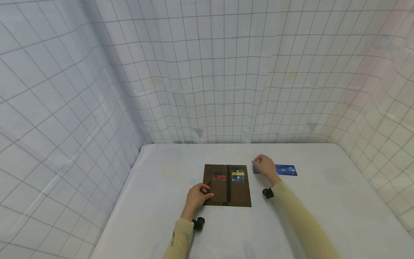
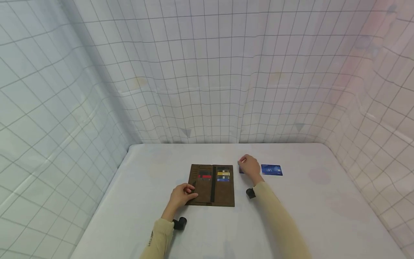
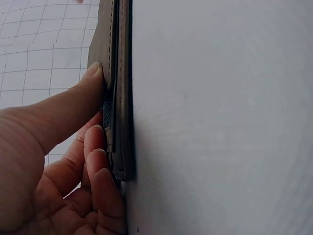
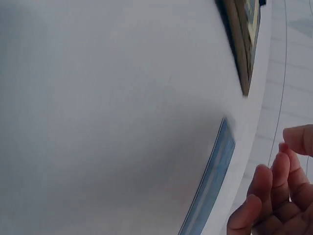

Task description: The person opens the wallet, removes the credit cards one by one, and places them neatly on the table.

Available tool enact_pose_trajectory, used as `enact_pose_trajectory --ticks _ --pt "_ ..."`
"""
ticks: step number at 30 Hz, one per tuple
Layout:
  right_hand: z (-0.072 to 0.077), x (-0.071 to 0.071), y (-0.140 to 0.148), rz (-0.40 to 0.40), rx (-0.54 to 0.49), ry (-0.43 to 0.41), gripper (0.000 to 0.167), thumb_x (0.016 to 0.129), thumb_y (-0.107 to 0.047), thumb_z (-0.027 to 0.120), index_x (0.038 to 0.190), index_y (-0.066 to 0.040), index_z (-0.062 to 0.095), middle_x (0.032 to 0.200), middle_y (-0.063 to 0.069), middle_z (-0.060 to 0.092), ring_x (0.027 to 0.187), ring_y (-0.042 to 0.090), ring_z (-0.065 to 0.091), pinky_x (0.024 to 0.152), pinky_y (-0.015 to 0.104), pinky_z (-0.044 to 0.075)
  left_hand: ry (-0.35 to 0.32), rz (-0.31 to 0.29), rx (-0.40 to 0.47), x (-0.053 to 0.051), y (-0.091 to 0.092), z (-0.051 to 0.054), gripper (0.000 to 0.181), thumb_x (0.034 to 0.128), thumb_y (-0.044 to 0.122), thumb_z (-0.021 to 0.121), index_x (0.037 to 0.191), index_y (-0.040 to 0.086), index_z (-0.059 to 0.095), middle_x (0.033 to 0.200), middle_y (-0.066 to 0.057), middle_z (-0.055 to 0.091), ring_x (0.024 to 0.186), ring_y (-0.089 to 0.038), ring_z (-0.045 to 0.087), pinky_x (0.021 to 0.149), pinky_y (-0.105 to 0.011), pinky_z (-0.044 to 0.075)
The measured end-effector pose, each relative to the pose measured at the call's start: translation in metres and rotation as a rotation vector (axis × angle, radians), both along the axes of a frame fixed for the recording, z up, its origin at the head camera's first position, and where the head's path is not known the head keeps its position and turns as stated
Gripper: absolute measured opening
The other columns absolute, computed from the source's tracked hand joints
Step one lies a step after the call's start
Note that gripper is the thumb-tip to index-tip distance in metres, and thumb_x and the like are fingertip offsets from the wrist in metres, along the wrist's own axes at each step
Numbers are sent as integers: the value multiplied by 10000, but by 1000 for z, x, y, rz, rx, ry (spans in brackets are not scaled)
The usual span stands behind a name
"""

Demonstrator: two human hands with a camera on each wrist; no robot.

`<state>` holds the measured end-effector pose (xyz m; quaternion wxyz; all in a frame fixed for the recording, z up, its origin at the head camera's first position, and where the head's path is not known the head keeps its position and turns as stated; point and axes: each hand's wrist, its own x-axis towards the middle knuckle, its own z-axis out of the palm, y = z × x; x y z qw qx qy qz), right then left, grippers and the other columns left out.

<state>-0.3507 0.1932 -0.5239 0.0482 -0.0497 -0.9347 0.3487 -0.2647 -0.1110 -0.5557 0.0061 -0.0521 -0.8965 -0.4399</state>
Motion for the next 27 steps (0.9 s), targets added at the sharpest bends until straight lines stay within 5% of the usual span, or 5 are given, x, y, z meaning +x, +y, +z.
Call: enact_pose_trajectory --ticks 8,13,27 --pt "-10 -8 -57 315 -28 16 216 894 -295 664 845 -86 638 728 -7 576 598 146 502 563 308 414 -16 6 1 -2 1 0 253 761 167 812 925 44 663 760 8 549 685 -143 496 647 -327 424" --pt "-11 -8 -79 442 -43 -13 222 865 -316 702 828 -105 646 750 -33 585 630 124 521 616 311 442 -25 13 -2 -2 0 0 251 766 172 809 926 49 660 766 9 551 692 -145 501 651 -334 429" --pt "-8 -8 -100 425 6 -138 297 799 -373 764 843 -118 617 749 -29 572 639 138 496 575 284 407 -26 13 2 -2 0 1 238 767 150 804 920 43 656 757 6 542 688 -143 492 648 -327 417"
